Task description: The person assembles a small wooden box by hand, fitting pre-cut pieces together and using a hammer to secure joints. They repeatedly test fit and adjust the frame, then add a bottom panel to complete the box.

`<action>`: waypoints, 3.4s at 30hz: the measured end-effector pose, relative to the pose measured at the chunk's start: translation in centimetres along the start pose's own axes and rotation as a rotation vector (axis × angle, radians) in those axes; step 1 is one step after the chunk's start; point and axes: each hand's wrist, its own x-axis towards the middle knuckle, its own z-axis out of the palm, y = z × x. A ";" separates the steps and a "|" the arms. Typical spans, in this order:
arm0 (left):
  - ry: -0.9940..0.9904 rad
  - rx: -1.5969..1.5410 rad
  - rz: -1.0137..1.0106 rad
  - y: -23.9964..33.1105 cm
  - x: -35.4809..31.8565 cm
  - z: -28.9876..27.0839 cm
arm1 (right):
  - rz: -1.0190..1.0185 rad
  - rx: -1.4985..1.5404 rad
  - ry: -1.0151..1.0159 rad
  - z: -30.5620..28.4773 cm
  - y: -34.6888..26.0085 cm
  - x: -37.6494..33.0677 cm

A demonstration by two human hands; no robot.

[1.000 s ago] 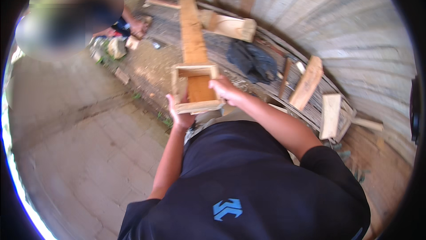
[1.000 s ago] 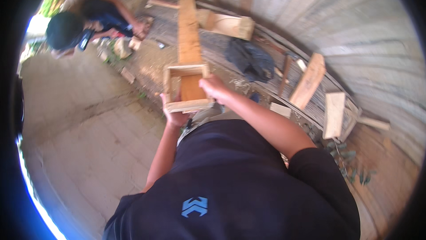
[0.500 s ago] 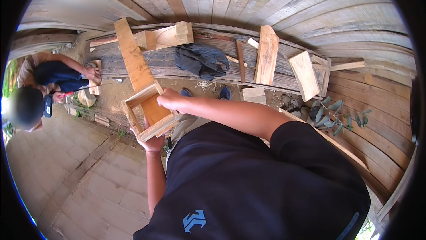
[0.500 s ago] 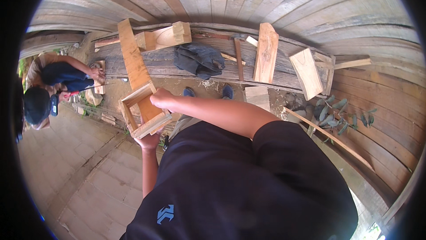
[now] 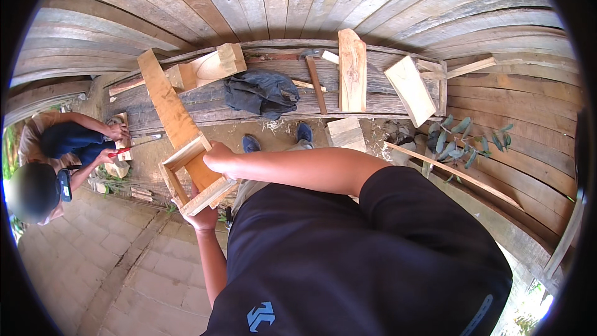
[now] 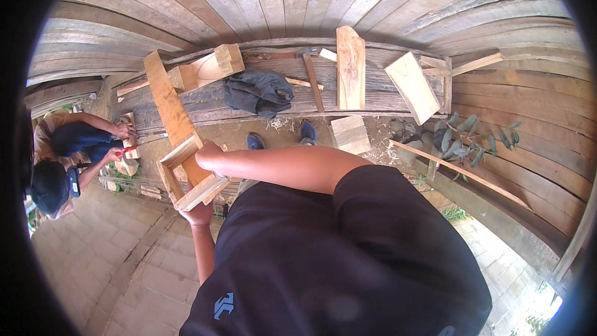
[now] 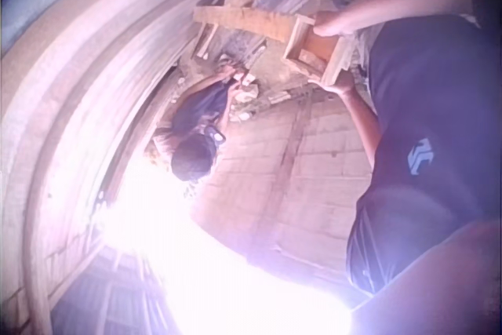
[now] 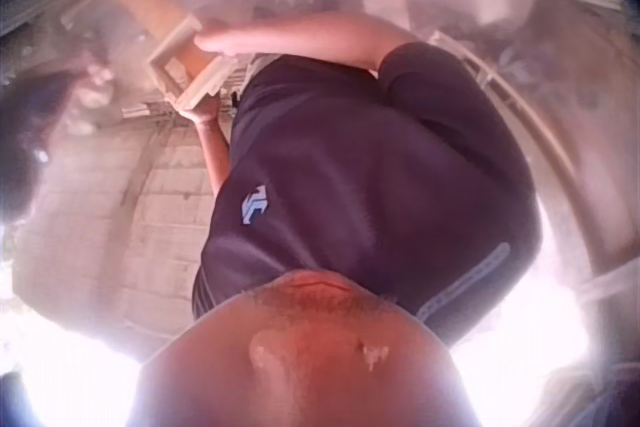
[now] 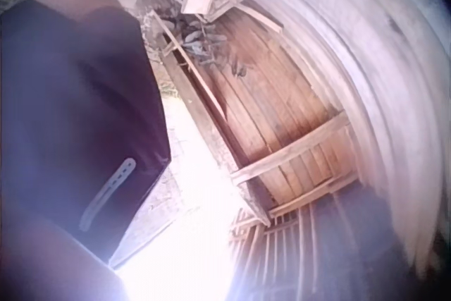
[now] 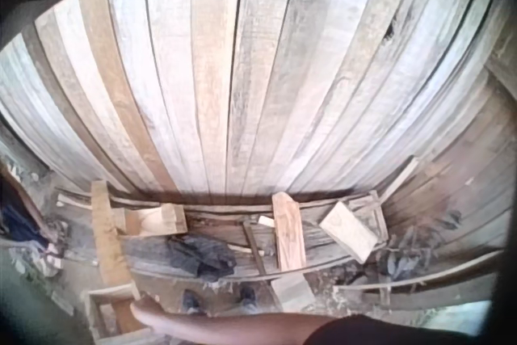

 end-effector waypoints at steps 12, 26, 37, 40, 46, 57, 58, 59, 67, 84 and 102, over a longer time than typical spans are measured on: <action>-0.378 -1.775 -0.357 -2.2 1.5 -2.7 | -0.007 0.161 -0.116 -0.5 0.6 -0.5; -0.237 -1.501 -0.359 -2.1 2.0 -4.0 | -0.081 0.056 -0.072 -0.8 0.5 -1.4; -0.132 -1.427 -0.373 -0.9 1.4 -4.0 | -0.060 0.063 -0.103 -1.1 -1.0 -3.4; -0.138 -1.426 -0.365 -1.4 1.6 -4.2 | -0.097 0.074 -0.131 -0.6 0.3 -1.4; -0.172 -1.355 -0.343 -0.8 1.4 -4.6 | -0.058 0.069 -0.113 -0.8 1.0 -1.0; -0.138 -1.422 -0.403 -1.4 1.4 -4.2 | 0.126 0.008 -0.257 -2.4 -0.2 -2.2; -0.100 -1.428 -0.418 -0.9 1.3 -4.1 | 0.165 0.043 -0.225 -2.5 0.0 -1.9; -0.126 -1.425 -0.418 -1.1 1.4 -4.1 | 0.225 0.118 -0.313 -2.6 1.0 -0.5; -0.116 -1.439 -0.474 -1.3 1.4 -4.3 | 0.233 0.223 -0.468 -3.0 0.1 -1.2; -0.220 -1.495 -0.374 -2.0 0.9 -4.3 | 0.245 0.206 -0.516 -3.1 -0.3 -1.9; -0.176 -1.517 -0.422 -2.1 1.0 -3.6 | 0.246 0.143 -0.447 -3.0 0.3 -1.2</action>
